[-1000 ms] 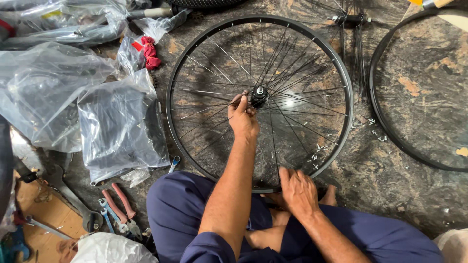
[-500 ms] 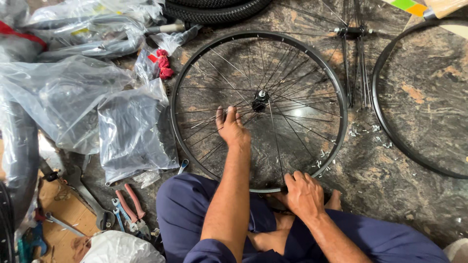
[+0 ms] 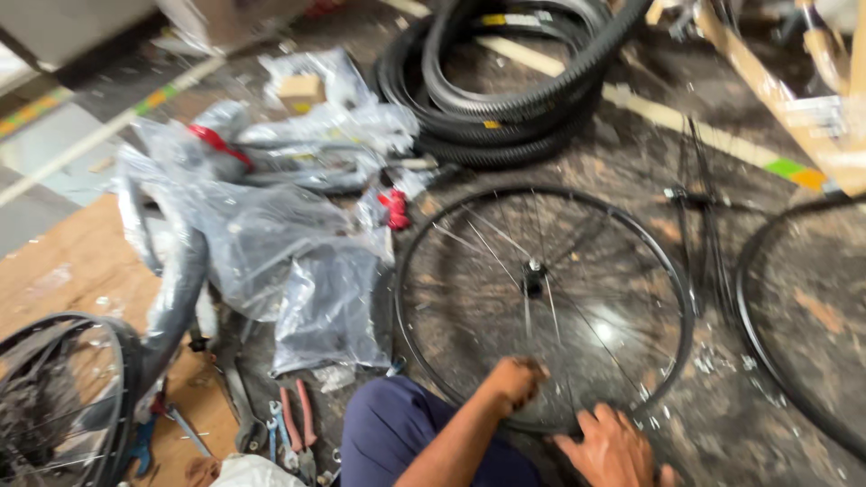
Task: The person inserts spokes into a bicycle wheel rim and hub by hand, then tightens spoke nipples using their fingers.
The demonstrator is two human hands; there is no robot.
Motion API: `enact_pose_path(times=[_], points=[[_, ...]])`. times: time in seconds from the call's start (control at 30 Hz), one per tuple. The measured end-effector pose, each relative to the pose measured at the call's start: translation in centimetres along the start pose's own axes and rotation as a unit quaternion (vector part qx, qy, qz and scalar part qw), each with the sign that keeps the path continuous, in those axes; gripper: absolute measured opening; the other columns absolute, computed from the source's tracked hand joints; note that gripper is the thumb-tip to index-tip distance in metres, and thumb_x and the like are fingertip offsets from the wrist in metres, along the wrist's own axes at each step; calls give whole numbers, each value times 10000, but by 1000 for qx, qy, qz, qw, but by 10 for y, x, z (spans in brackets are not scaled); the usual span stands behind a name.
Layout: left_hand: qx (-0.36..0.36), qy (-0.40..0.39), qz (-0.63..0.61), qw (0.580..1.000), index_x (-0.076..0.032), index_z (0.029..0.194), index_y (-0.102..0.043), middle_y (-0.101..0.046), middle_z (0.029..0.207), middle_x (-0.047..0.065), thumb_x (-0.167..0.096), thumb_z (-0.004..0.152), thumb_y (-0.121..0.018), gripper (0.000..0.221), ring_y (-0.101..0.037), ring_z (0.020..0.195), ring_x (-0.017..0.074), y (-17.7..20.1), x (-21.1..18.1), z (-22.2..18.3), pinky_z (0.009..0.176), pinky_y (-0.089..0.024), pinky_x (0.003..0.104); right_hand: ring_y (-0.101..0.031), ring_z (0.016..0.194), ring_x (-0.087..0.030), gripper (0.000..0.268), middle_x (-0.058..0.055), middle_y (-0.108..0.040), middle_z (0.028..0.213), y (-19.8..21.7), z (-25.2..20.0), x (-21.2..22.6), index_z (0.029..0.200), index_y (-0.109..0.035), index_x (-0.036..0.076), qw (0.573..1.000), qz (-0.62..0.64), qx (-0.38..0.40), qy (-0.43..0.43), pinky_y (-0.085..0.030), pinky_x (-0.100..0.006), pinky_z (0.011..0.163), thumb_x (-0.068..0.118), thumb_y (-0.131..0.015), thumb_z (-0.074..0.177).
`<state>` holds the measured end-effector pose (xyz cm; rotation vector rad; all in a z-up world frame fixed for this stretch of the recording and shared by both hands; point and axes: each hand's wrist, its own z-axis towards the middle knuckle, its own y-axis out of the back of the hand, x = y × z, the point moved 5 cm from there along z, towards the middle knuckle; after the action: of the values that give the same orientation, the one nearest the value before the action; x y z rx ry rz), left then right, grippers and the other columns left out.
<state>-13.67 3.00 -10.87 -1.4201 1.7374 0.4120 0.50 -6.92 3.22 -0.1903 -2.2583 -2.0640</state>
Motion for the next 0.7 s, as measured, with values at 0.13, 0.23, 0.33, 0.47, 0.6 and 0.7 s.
enact_pose_path(times=[0.13,0.23,0.33,0.47,0.6,0.7], points=[[54,-91,154,982,-76,1044,-755,-697,848,23,-221,896,-803,213,-588,671,117,-13,7,1,562,-483,296,-686,967,-277,561,-77,-613,1011,-29,5,-17,1036,-777,180,998,-6,60,-1,-600,-440,831,554,-868,629],[88,-127,98,983,-29,1054,-715,-722,928,61,-185,912,-792,225,-677,800,147,-12,10,2,690,-547,311,-682,976,-283,540,-73,-621,1018,-38,39,-11,1064,-764,184,998,-7,55,14,-597,-441,831,534,-840,659],[85,-225,120,963,7,1108,-693,-715,1006,76,-147,968,-783,227,-691,966,167,-23,8,3,863,-561,331,-678,984,-288,521,-70,-629,1025,-10,74,25,1091,-751,188,999,-4,34,32,-595,-443,831,514,-813,690],[146,-205,-15,968,54,1086,-656,-695,999,78,-117,1047,-801,227,-683,1044,177,-34,6,4,924,-545,337,-672,996,-296,496,-65,-639,1035,6,89,38,1128,-733,194,999,-4,21,28,-591,-445,831,487,-776,730],[-39,-267,223,937,32,1117,-648,-718,1028,167,-167,947,-772,290,-707,954,256,-33,-2,-18,843,-561,400,-666,1008,-304,473,-60,-649,1044,-33,10,-16,1164,-715,199,1000,-19,14,5,-588,-447,831,460,-739,771],[-85,-291,229,925,-27,1044,-651,-715,975,174,-166,928,-694,186,-692,876,284,-37,-7,-28,779,-550,416,-662,1017,-310,457,-56,-656,1051,-33,-14,-20,1192,-702,203,999,-22,-21,32,-585,-449,831,440,-712,802]])
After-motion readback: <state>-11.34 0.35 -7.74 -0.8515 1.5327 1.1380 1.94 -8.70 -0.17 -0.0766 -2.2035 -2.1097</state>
